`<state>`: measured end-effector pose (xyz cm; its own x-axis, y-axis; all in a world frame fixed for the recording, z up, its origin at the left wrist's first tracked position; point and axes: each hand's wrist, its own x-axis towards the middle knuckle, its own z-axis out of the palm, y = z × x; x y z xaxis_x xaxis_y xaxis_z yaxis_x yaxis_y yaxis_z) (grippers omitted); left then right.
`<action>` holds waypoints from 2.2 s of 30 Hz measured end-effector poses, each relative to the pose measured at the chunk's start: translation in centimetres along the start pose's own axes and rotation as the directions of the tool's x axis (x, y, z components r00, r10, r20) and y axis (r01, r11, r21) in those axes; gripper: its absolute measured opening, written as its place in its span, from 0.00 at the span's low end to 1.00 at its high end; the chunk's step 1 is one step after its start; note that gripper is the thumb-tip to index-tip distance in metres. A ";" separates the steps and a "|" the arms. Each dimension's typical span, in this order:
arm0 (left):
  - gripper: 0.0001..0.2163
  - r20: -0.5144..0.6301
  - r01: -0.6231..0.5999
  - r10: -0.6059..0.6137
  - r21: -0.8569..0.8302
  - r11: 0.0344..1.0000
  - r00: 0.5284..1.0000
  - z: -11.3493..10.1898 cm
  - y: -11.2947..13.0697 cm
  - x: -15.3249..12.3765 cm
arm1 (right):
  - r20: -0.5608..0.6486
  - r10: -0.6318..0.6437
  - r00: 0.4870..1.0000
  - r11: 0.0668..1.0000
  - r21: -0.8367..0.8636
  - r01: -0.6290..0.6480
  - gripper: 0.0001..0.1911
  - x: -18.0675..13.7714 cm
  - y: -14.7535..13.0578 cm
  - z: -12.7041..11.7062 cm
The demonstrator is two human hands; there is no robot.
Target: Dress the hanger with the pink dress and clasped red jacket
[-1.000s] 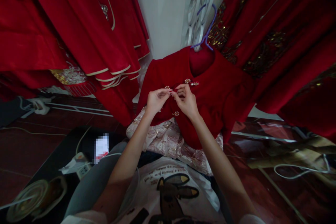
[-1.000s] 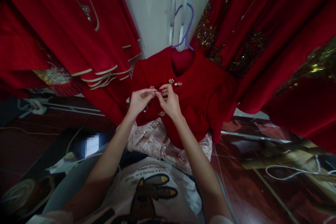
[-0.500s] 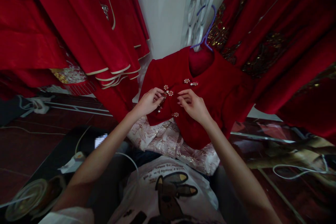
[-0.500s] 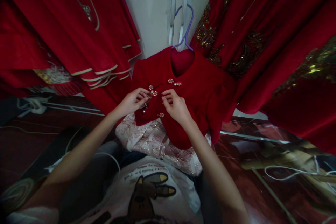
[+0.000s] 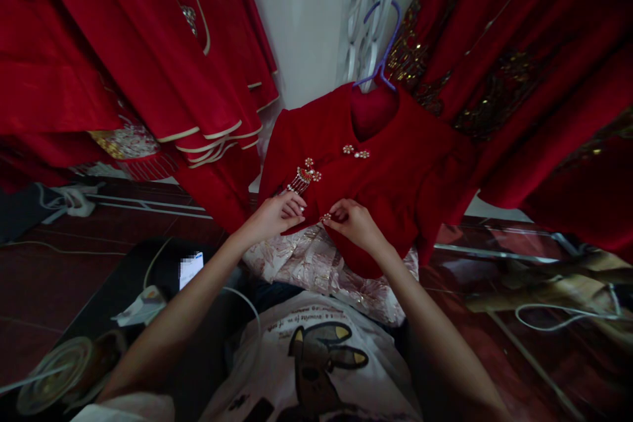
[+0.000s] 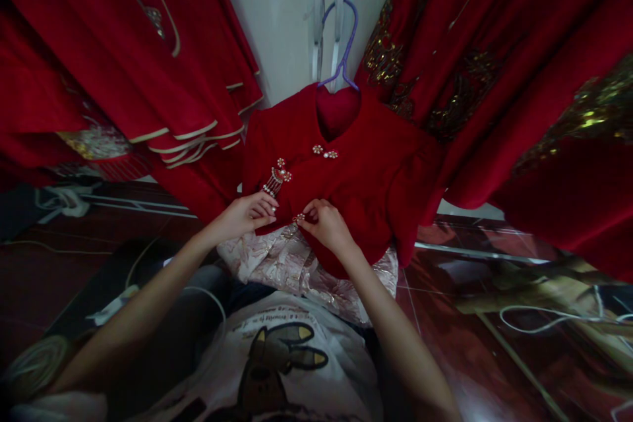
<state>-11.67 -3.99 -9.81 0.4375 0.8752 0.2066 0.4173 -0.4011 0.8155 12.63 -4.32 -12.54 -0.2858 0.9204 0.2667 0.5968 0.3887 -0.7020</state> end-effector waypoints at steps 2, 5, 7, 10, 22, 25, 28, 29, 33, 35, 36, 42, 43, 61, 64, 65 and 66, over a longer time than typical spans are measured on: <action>0.10 -0.012 0.002 -0.001 0.048 0.999 1.000 0.1 -0.1 0.0 | -0.002 -0.017 1.000 0.999 0.044 0.017 0.08 0.0 0.3 0.5; 0.07 -0.044 0.015 -0.011 0.092 0.996 0.999 0.4 -0.2 0.0 | 0.065 -0.026 0.998 0.981 0.195 0.012 0.09 -0.1 0.6 0.9; 0.07 -0.053 0.045 -0.040 0.094 0.995 0.998 0.8 -0.2 0.1 | 0.082 -0.021 0.996 0.962 0.273 -0.002 0.10 -0.1 0.7 1.1; 0.10 -0.011 0.103 -0.103 0.048 0.993 0.995 1.2 0.1 0.1 | 0.065 0.002 0.998 0.943 0.331 -0.024 0.11 0.0 0.7 1.3; 0.06 -0.086 0.115 -0.115 -0.001 0.993 0.990 2.5 0.6 -0.1 | -0.123 0.081 0.989 0.912 0.409 -0.024 0.11 -0.4 -1.2 2.5; 0.07 -0.123 0.107 -0.103 0.024 0.994 0.987 2.7 0.4 -0.2 | -0.143 0.092 0.985 0.910 0.414 -0.025 0.12 -0.4 -1.1 2.5; 0.08 -0.126 0.094 -0.093 0.007 0.996 0.988 2.9 0.5 -0.3 | -0.124 0.078 0.989 0.905 0.426 -0.017 0.11 -0.4 -1.3 2.3; 0.08 -0.125 0.096 -0.094 0.008 0.995 0.988 3.0 0.7 -0.3 | -0.125 0.077 0.989 0.903 0.428 -0.017 0.11 -0.4 -1.3 2.2; 0.07 -0.155 0.109 -0.103 0.026 0.994 0.983 2.9 1.1 -0.3 | -0.160 0.082 0.984 0.907 0.421 -0.008 0.11 -0.5 -1.7 2.1; 0.07 -0.167 0.103 -0.102 0.001 0.995 0.981 2.9 1.1 -0.2 | -0.157 0.068 0.985 0.911 0.412 0.003 0.10 -0.5 -1.9 2.1; 0.07 -0.167 0.104 -0.106 -0.017 0.994 0.980 2.9 1.0 -0.2 | -0.150 0.061 0.987 0.914 0.405 0.006 0.10 -0.5 -1.9 2.1; 0.08 -0.135 0.138 -0.157 -0.141 0.980 0.978 3.2 0.4 0.0 | -0.141 0.051 0.989 0.930 0.368 0.005 0.10 -0.6 -1.9 2.0; 0.08 -0.142 0.133 -0.154 -0.144 0.981 0.978 3.3 0.5 0.0 | -0.138 0.050 0.989 0.930 0.368 0.005 0.10 -0.6 -1.9 2.0; 0.08 -0.171 0.032 -0.010 0.122 0.992 0.985 2.0 0.6 0.1 | -0.135 0.108 0.985 0.980 0.180 -0.083 0.12 -0.7 -1.9 2.3; 0.13 -0.286 0.042 0.007 0.167 0.985 0.958 1.0 1.4 0.2 | -0.086 0.128 0.988 0.986 0.118 -0.118 0.17 -0.7 -1.4 0.7; 0.11 -0.316 0.044 0.018 0.187 0.981 0.948 0.6 1.8 0.2 | -0.082 0.128 0.988 0.986 0.114 -0.118 0.16 -0.7 -1.5 -0.2; 0.09 -0.342 0.041 0.033 0.206 0.978 0.939 0.1 2.1 0.2 | -0.088 0.129 0.988 0.986 0.120 -0.118 0.15 -0.8 -1.6 -1.1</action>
<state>-10.61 -4.70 -8.09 0.1526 0.9011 0.4058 0.5901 -0.4125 0.6940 12.72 -5.62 -10.84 -0.1388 0.9630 0.2310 0.5322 0.2693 -0.8026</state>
